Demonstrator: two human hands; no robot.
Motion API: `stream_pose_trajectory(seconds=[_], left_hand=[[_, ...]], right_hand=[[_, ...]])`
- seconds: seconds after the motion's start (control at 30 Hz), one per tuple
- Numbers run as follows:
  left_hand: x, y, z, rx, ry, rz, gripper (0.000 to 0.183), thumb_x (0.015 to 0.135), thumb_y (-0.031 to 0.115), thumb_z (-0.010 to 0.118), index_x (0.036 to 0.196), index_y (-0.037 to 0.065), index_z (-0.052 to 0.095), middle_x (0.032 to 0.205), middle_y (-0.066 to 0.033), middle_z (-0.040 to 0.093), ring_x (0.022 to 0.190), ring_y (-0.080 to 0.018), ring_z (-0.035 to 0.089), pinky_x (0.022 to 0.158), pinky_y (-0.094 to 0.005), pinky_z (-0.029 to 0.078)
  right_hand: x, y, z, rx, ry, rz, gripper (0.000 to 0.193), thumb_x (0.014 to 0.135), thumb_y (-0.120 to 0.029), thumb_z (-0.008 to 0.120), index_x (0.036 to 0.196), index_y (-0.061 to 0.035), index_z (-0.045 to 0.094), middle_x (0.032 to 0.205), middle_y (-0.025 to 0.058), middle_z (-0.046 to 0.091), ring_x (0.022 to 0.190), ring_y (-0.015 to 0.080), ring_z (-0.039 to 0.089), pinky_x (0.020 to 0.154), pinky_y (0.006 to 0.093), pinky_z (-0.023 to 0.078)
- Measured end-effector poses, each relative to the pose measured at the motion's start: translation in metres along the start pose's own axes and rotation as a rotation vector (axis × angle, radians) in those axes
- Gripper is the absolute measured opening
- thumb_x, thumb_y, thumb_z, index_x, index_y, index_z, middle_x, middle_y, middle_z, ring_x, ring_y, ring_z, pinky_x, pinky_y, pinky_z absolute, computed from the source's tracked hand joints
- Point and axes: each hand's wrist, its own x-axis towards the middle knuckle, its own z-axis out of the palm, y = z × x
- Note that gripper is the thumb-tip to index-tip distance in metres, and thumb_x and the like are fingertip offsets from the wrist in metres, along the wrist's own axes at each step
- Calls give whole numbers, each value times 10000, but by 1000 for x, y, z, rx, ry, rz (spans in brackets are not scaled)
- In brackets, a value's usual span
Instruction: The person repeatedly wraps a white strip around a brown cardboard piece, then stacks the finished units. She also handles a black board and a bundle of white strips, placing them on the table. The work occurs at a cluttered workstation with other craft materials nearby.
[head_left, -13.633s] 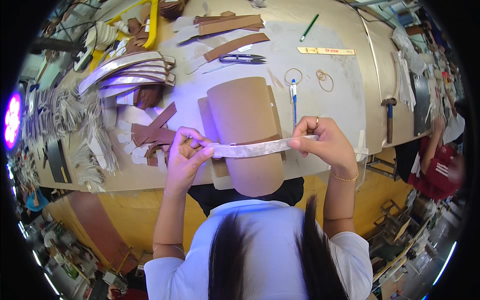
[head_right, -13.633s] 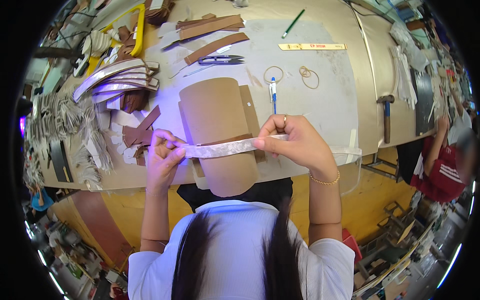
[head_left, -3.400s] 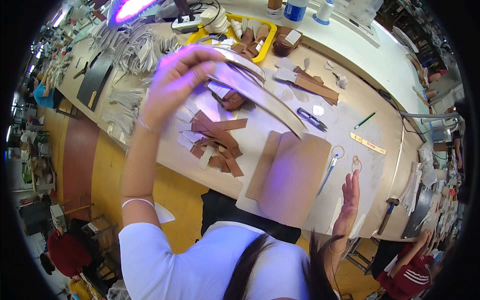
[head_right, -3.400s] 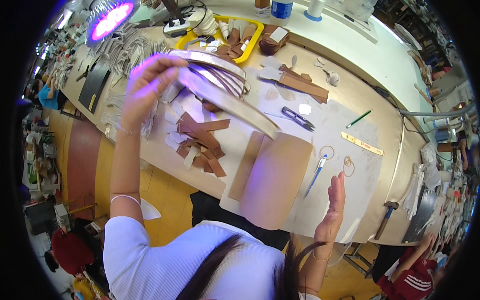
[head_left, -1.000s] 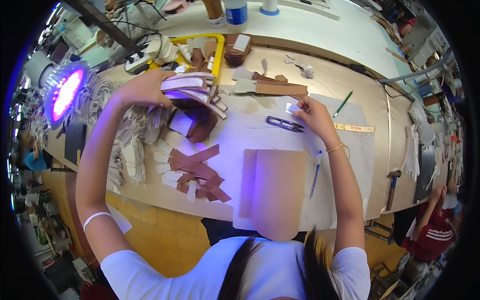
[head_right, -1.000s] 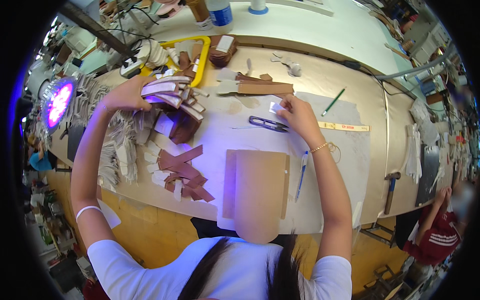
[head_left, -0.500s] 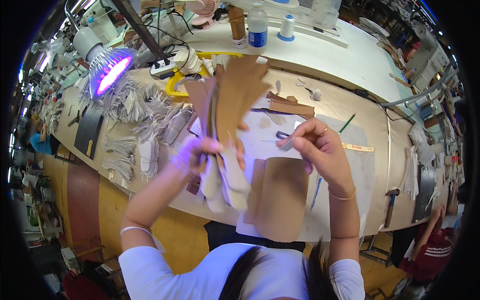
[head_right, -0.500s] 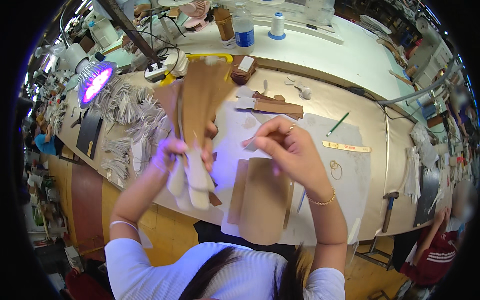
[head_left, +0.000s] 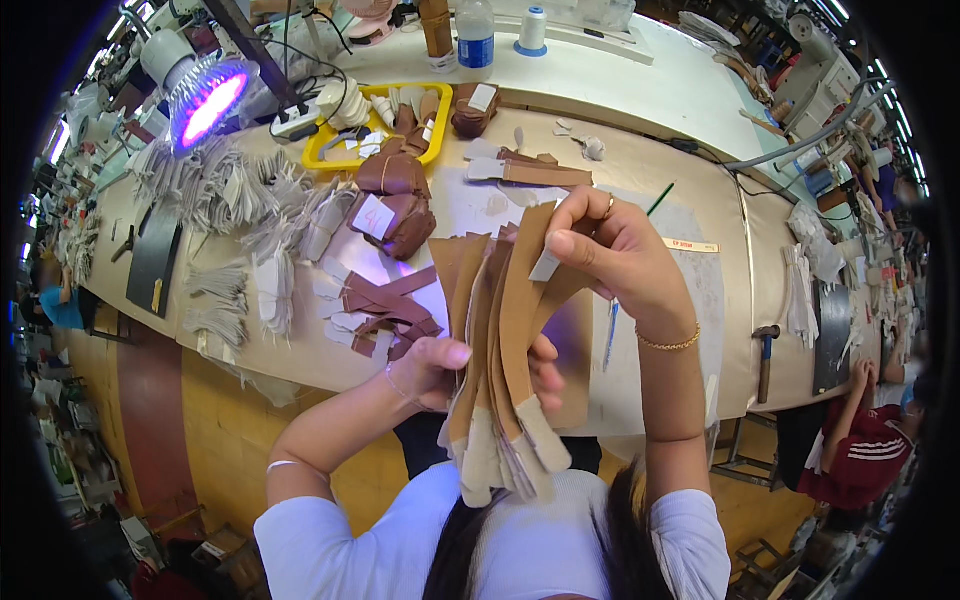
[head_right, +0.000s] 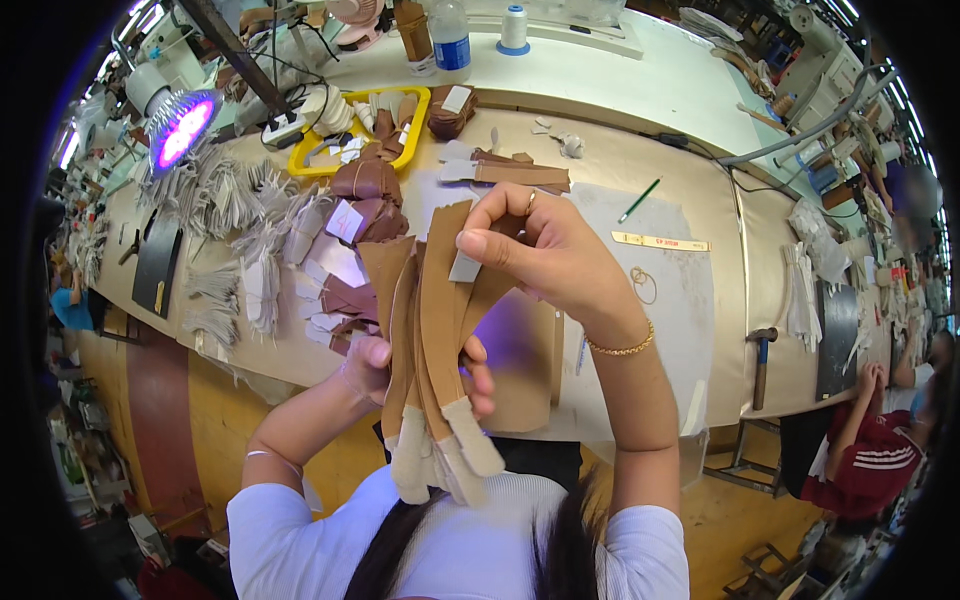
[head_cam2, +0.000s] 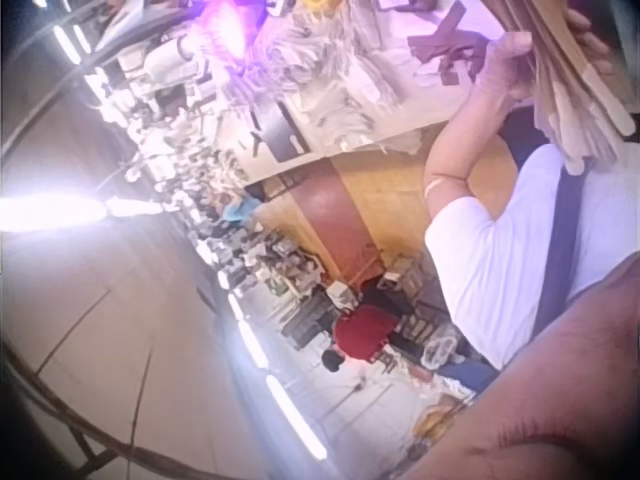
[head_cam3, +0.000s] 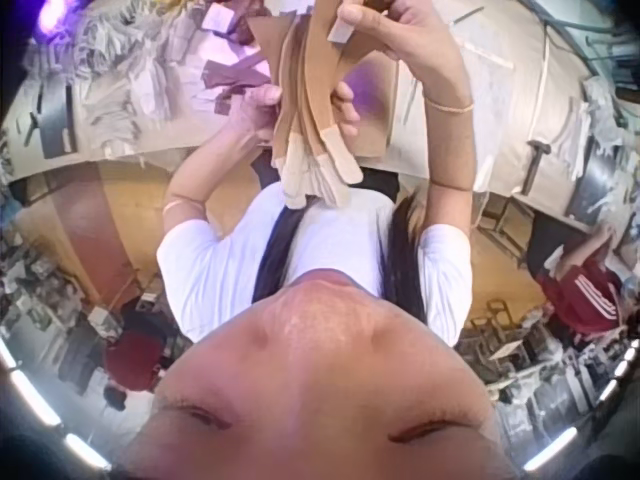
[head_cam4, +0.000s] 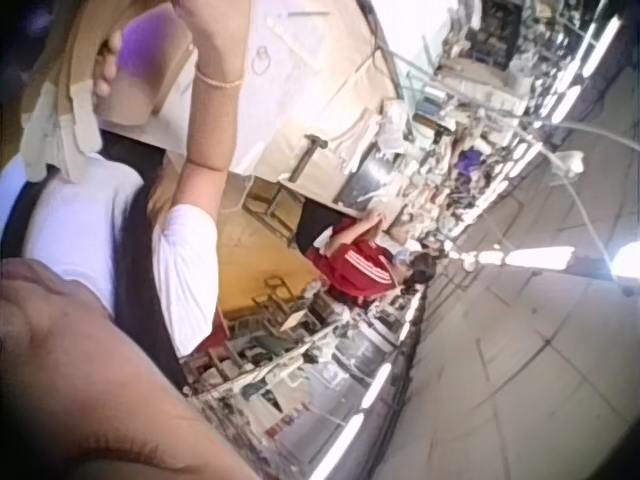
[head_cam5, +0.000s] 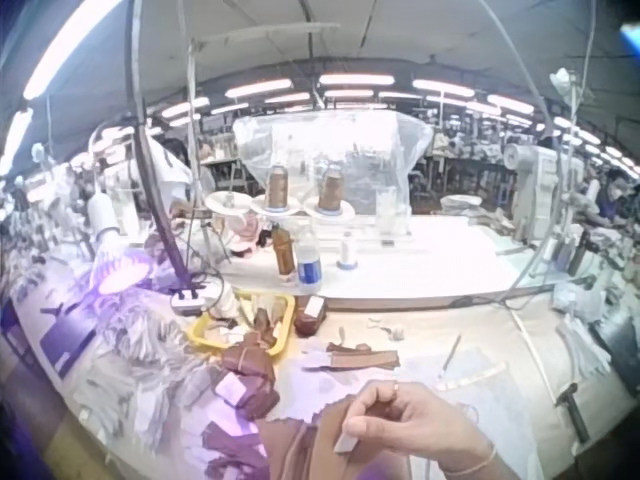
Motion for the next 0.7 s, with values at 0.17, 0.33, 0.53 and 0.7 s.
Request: stream_pose_trajectory(seconds=[0.17, 0.33, 0.53, 0.7], left_hand=[[7, -18, -3, 7, 123, 117, 873, 731, 428, 726, 1354, -36, 328, 1187, -251, 545, 1115, -384, 572, 1010, -503, 428], [11, -22, 5, 136, 344, 145, 643, 739, 265, 699, 1245, -22, 423, 896, -140, 589, 896, -305, 635, 924, -481, 491], [14, 20, 40, 401, 435, 194, 499, 753, 156, 688, 1180, 7, 479, 795, -95, 582, 742, -215, 640, 737, -361, 522], [28, 48, 61, 1147, 600, 225, 462, 718, 176, 751, 1093, -11, 556, 882, -81, 641, 727, -160, 635, 656, -317, 514]], right_hand=[[-14, 14, 19, -123, 89, 0, 218, 875, -233, 692, 891, -47, 579, 762, -54, 561, 609, 18, 475, 489, 179, 380], [-22, 11, 24, -115, 154, -36, 196, 870, -186, 689, 890, -30, 573, 831, -1, 586, 625, 28, 501, 496, 183, 393], [-49, -3, 15, -122, 459, -528, 146, 852, -117, 693, 921, -39, 591, 865, 23, 608, 603, 23, 488, 482, 196, 383], [-60, -14, 59, -599, 357, -717, 243, 765, -44, 752, 971, -53, 622, 696, 23, 580, 537, 86, 488, 476, 237, 372]])
